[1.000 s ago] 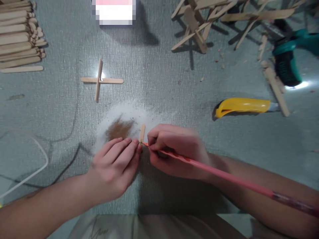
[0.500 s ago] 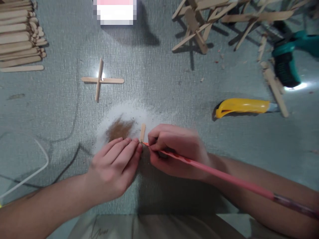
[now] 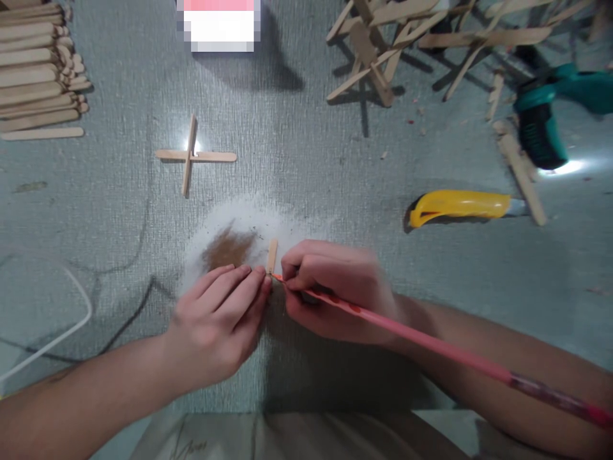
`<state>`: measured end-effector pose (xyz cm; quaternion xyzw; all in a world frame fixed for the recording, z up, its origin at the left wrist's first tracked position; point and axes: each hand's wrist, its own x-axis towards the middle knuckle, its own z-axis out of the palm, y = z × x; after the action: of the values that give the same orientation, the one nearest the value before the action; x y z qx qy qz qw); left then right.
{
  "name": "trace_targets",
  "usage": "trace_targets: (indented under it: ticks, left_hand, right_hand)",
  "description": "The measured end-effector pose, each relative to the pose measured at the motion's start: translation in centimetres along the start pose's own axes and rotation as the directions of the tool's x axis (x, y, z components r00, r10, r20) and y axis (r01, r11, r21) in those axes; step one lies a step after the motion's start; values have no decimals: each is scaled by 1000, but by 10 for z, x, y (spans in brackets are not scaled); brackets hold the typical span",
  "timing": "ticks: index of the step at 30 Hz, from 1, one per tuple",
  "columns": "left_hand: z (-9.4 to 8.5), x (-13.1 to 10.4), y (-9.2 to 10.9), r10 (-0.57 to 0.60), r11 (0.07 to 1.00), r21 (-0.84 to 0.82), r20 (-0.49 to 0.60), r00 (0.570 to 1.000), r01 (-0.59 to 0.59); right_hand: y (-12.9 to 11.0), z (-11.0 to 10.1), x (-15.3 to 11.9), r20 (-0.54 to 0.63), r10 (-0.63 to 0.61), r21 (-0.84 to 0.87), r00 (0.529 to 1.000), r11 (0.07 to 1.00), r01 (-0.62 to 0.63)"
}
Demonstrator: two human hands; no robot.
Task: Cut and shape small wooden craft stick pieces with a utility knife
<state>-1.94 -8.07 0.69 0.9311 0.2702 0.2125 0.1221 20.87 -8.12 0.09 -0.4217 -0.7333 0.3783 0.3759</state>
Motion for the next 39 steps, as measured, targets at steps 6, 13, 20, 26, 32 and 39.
trace_targets:
  ticks: [6, 13, 20, 26, 32, 39]
  left_hand:
    - [0, -1, 0, -5, 1000, 5, 9, 1000, 5]
    - [0, 1, -1, 11, 1000, 12, 9, 1000, -11]
    - [-1, 2, -1, 16, 1000, -5, 14, 1000, -16]
    - [-1, -1, -2, 17, 1000, -6, 18, 1000, -17]
    - [0, 0, -2, 16, 1000, -7, 14, 1000, -16]
    - [-1, 1, -1, 12, 1000, 6, 19, 1000, -12]
  right_hand:
    - [0, -1, 1, 16, 4, 15, 1000, 1000, -5]
    - [-1, -1, 0, 28, 20, 15, 999, 1000, -21]
    - [-2, -1, 0, -25, 47, 16, 999, 999, -47]
    - [-1, 0, 0, -37, 44, 13, 998, 999, -44]
    - [0, 1, 1, -22, 32, 4, 999, 999, -32]
    - [-1, 0, 1, -7, 21, 6, 1000, 1000, -21]
